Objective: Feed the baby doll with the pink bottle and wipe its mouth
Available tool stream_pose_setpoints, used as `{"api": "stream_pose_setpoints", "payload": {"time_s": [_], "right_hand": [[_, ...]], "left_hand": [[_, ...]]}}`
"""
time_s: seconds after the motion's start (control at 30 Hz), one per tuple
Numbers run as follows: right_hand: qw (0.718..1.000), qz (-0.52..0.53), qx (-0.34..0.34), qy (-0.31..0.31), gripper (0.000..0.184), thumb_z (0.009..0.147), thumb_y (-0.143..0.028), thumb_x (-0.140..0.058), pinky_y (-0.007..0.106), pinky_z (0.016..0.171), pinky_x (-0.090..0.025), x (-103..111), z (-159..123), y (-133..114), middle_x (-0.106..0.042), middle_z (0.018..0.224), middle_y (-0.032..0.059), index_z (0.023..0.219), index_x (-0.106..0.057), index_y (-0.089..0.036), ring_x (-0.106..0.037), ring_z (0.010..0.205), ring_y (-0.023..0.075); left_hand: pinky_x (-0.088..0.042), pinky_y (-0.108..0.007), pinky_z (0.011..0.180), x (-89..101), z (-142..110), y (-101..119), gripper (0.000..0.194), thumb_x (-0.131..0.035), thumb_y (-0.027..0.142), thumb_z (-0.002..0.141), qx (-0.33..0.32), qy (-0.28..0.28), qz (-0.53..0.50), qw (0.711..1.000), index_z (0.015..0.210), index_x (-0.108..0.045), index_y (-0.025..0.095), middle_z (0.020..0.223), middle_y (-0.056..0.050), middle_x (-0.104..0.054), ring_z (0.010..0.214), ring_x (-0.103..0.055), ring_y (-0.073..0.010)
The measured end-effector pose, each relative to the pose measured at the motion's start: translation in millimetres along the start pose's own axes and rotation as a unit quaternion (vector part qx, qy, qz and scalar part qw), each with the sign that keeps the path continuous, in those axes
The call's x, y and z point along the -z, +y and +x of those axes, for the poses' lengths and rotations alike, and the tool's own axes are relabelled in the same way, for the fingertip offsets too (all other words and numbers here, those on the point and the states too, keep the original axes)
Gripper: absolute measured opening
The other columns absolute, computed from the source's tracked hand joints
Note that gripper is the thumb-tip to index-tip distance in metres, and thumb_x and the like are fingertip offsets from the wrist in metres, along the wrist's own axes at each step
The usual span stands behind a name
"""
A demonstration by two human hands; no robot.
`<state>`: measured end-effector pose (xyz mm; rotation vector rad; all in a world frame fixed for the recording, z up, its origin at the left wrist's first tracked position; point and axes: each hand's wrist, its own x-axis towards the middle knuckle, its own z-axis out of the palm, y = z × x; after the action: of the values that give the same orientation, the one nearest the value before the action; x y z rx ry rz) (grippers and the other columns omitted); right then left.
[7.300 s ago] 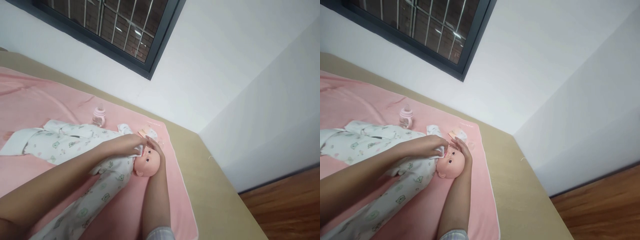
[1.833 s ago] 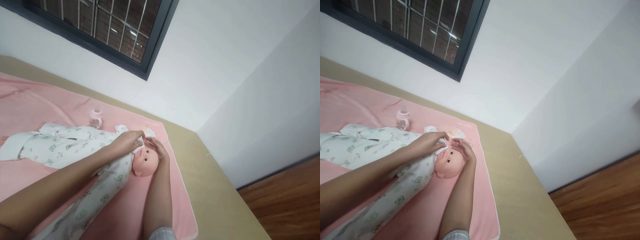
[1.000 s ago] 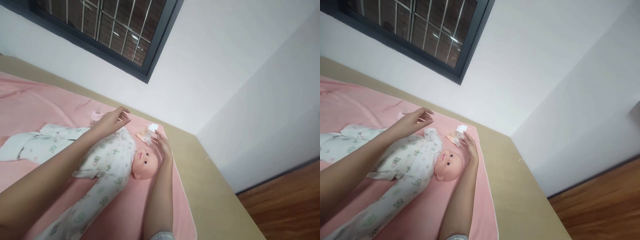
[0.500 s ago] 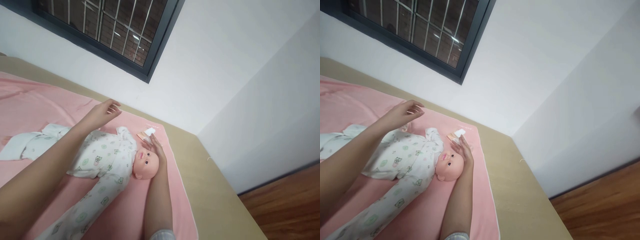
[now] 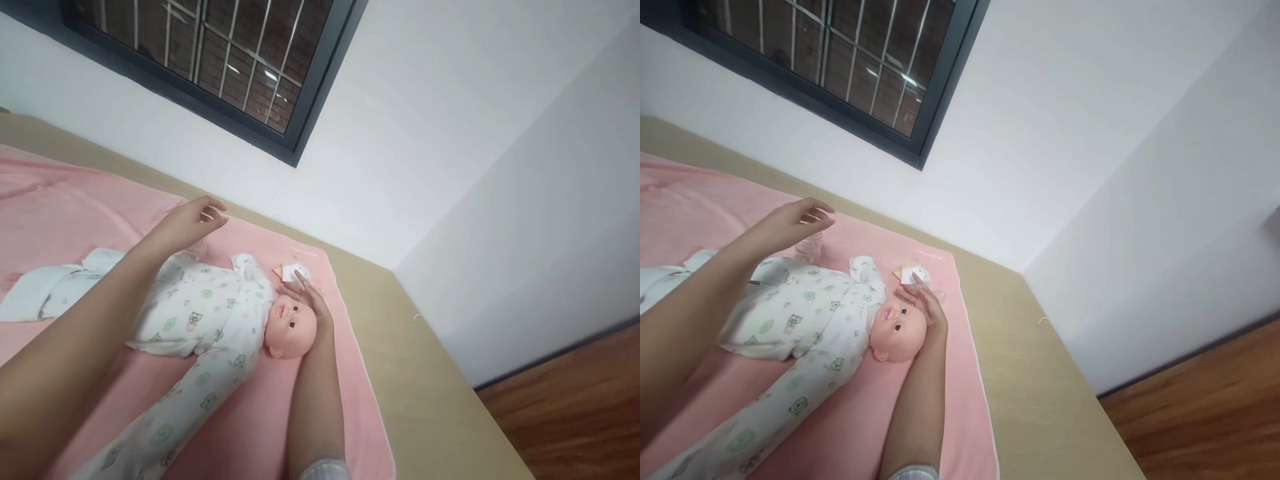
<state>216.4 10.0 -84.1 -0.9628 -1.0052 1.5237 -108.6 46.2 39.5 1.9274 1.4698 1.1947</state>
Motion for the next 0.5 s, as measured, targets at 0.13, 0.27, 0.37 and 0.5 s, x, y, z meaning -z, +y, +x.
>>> {"api": "stream_pose_setpoints", "payload": {"time_s": [0.13, 0.27, 0.37, 0.5], "right_hand": [[0.998, 0.054, -0.014, -0.031, 0.060, 0.072, -0.047, -0.069, 0.048, 0.103, -0.041, 3.1, -3.0, -0.6, -0.069, 0.100, 0.0032, 0.127, -0.053, -0.027, -0.061, 0.111, 0.0264], [0.998, 0.055, -0.020, -0.039, 0.055, 0.072, -0.043, -0.068, 0.047, 0.104, -0.040, 4.1, -5.7, -2.3, -0.069, 0.098, 0.0031, 0.123, -0.056, -0.027, -0.060, 0.112, 0.0268], [0.999, 0.021, -0.008, -0.046, 0.057, 0.069, -0.046, -0.069, 0.047, 0.103, -0.040, 3.7, -8.2, -5.6, -0.069, 0.106, 0.0055, 0.122, -0.058, -0.027, -0.061, 0.111, 0.0264], [0.997, -0.016, 0.077, -0.020, 0.054, 0.071, -0.052, -0.063, 0.048, 0.101, -0.042, 9.0, -12.0, -13.1, -0.063, 0.120, 0.0104, 0.118, -0.059, -0.026, -0.059, 0.114, 0.0265]], "left_hand": [[-0.047, -0.033, 0.075, 4.5, 6.0, -12.8, 0.042, -0.055, 0.047, 0.080, 0.034, -0.001, 0.021, 0.999, 0.111, -0.057, 0.019, 0.105, -0.006, -0.066, 0.090, -0.062, -0.0238], [-0.045, -0.035, 0.076, 7.9, 12.0, -28.9, 0.044, -0.054, 0.049, 0.078, 0.054, 0.003, 0.050, 0.997, 0.110, -0.057, 0.018, 0.105, -0.006, -0.065, 0.091, -0.062, -0.0254], [-0.044, -0.036, 0.078, 7.6, 17.9, -45.2, 0.051, -0.051, 0.052, 0.075, 0.061, 0.018, 0.073, 0.995, 0.111, -0.056, 0.018, 0.103, -0.004, -0.065, 0.092, -0.062, -0.0252], [-0.042, -0.040, 0.076, 4.5, 28.3, -76.2, 0.069, -0.053, 0.059, 0.066, 0.071, 0.028, 0.086, 0.993, 0.118, -0.052, 0.014, 0.096, -0.005, -0.064, 0.092, -0.061, -0.0304]]}}
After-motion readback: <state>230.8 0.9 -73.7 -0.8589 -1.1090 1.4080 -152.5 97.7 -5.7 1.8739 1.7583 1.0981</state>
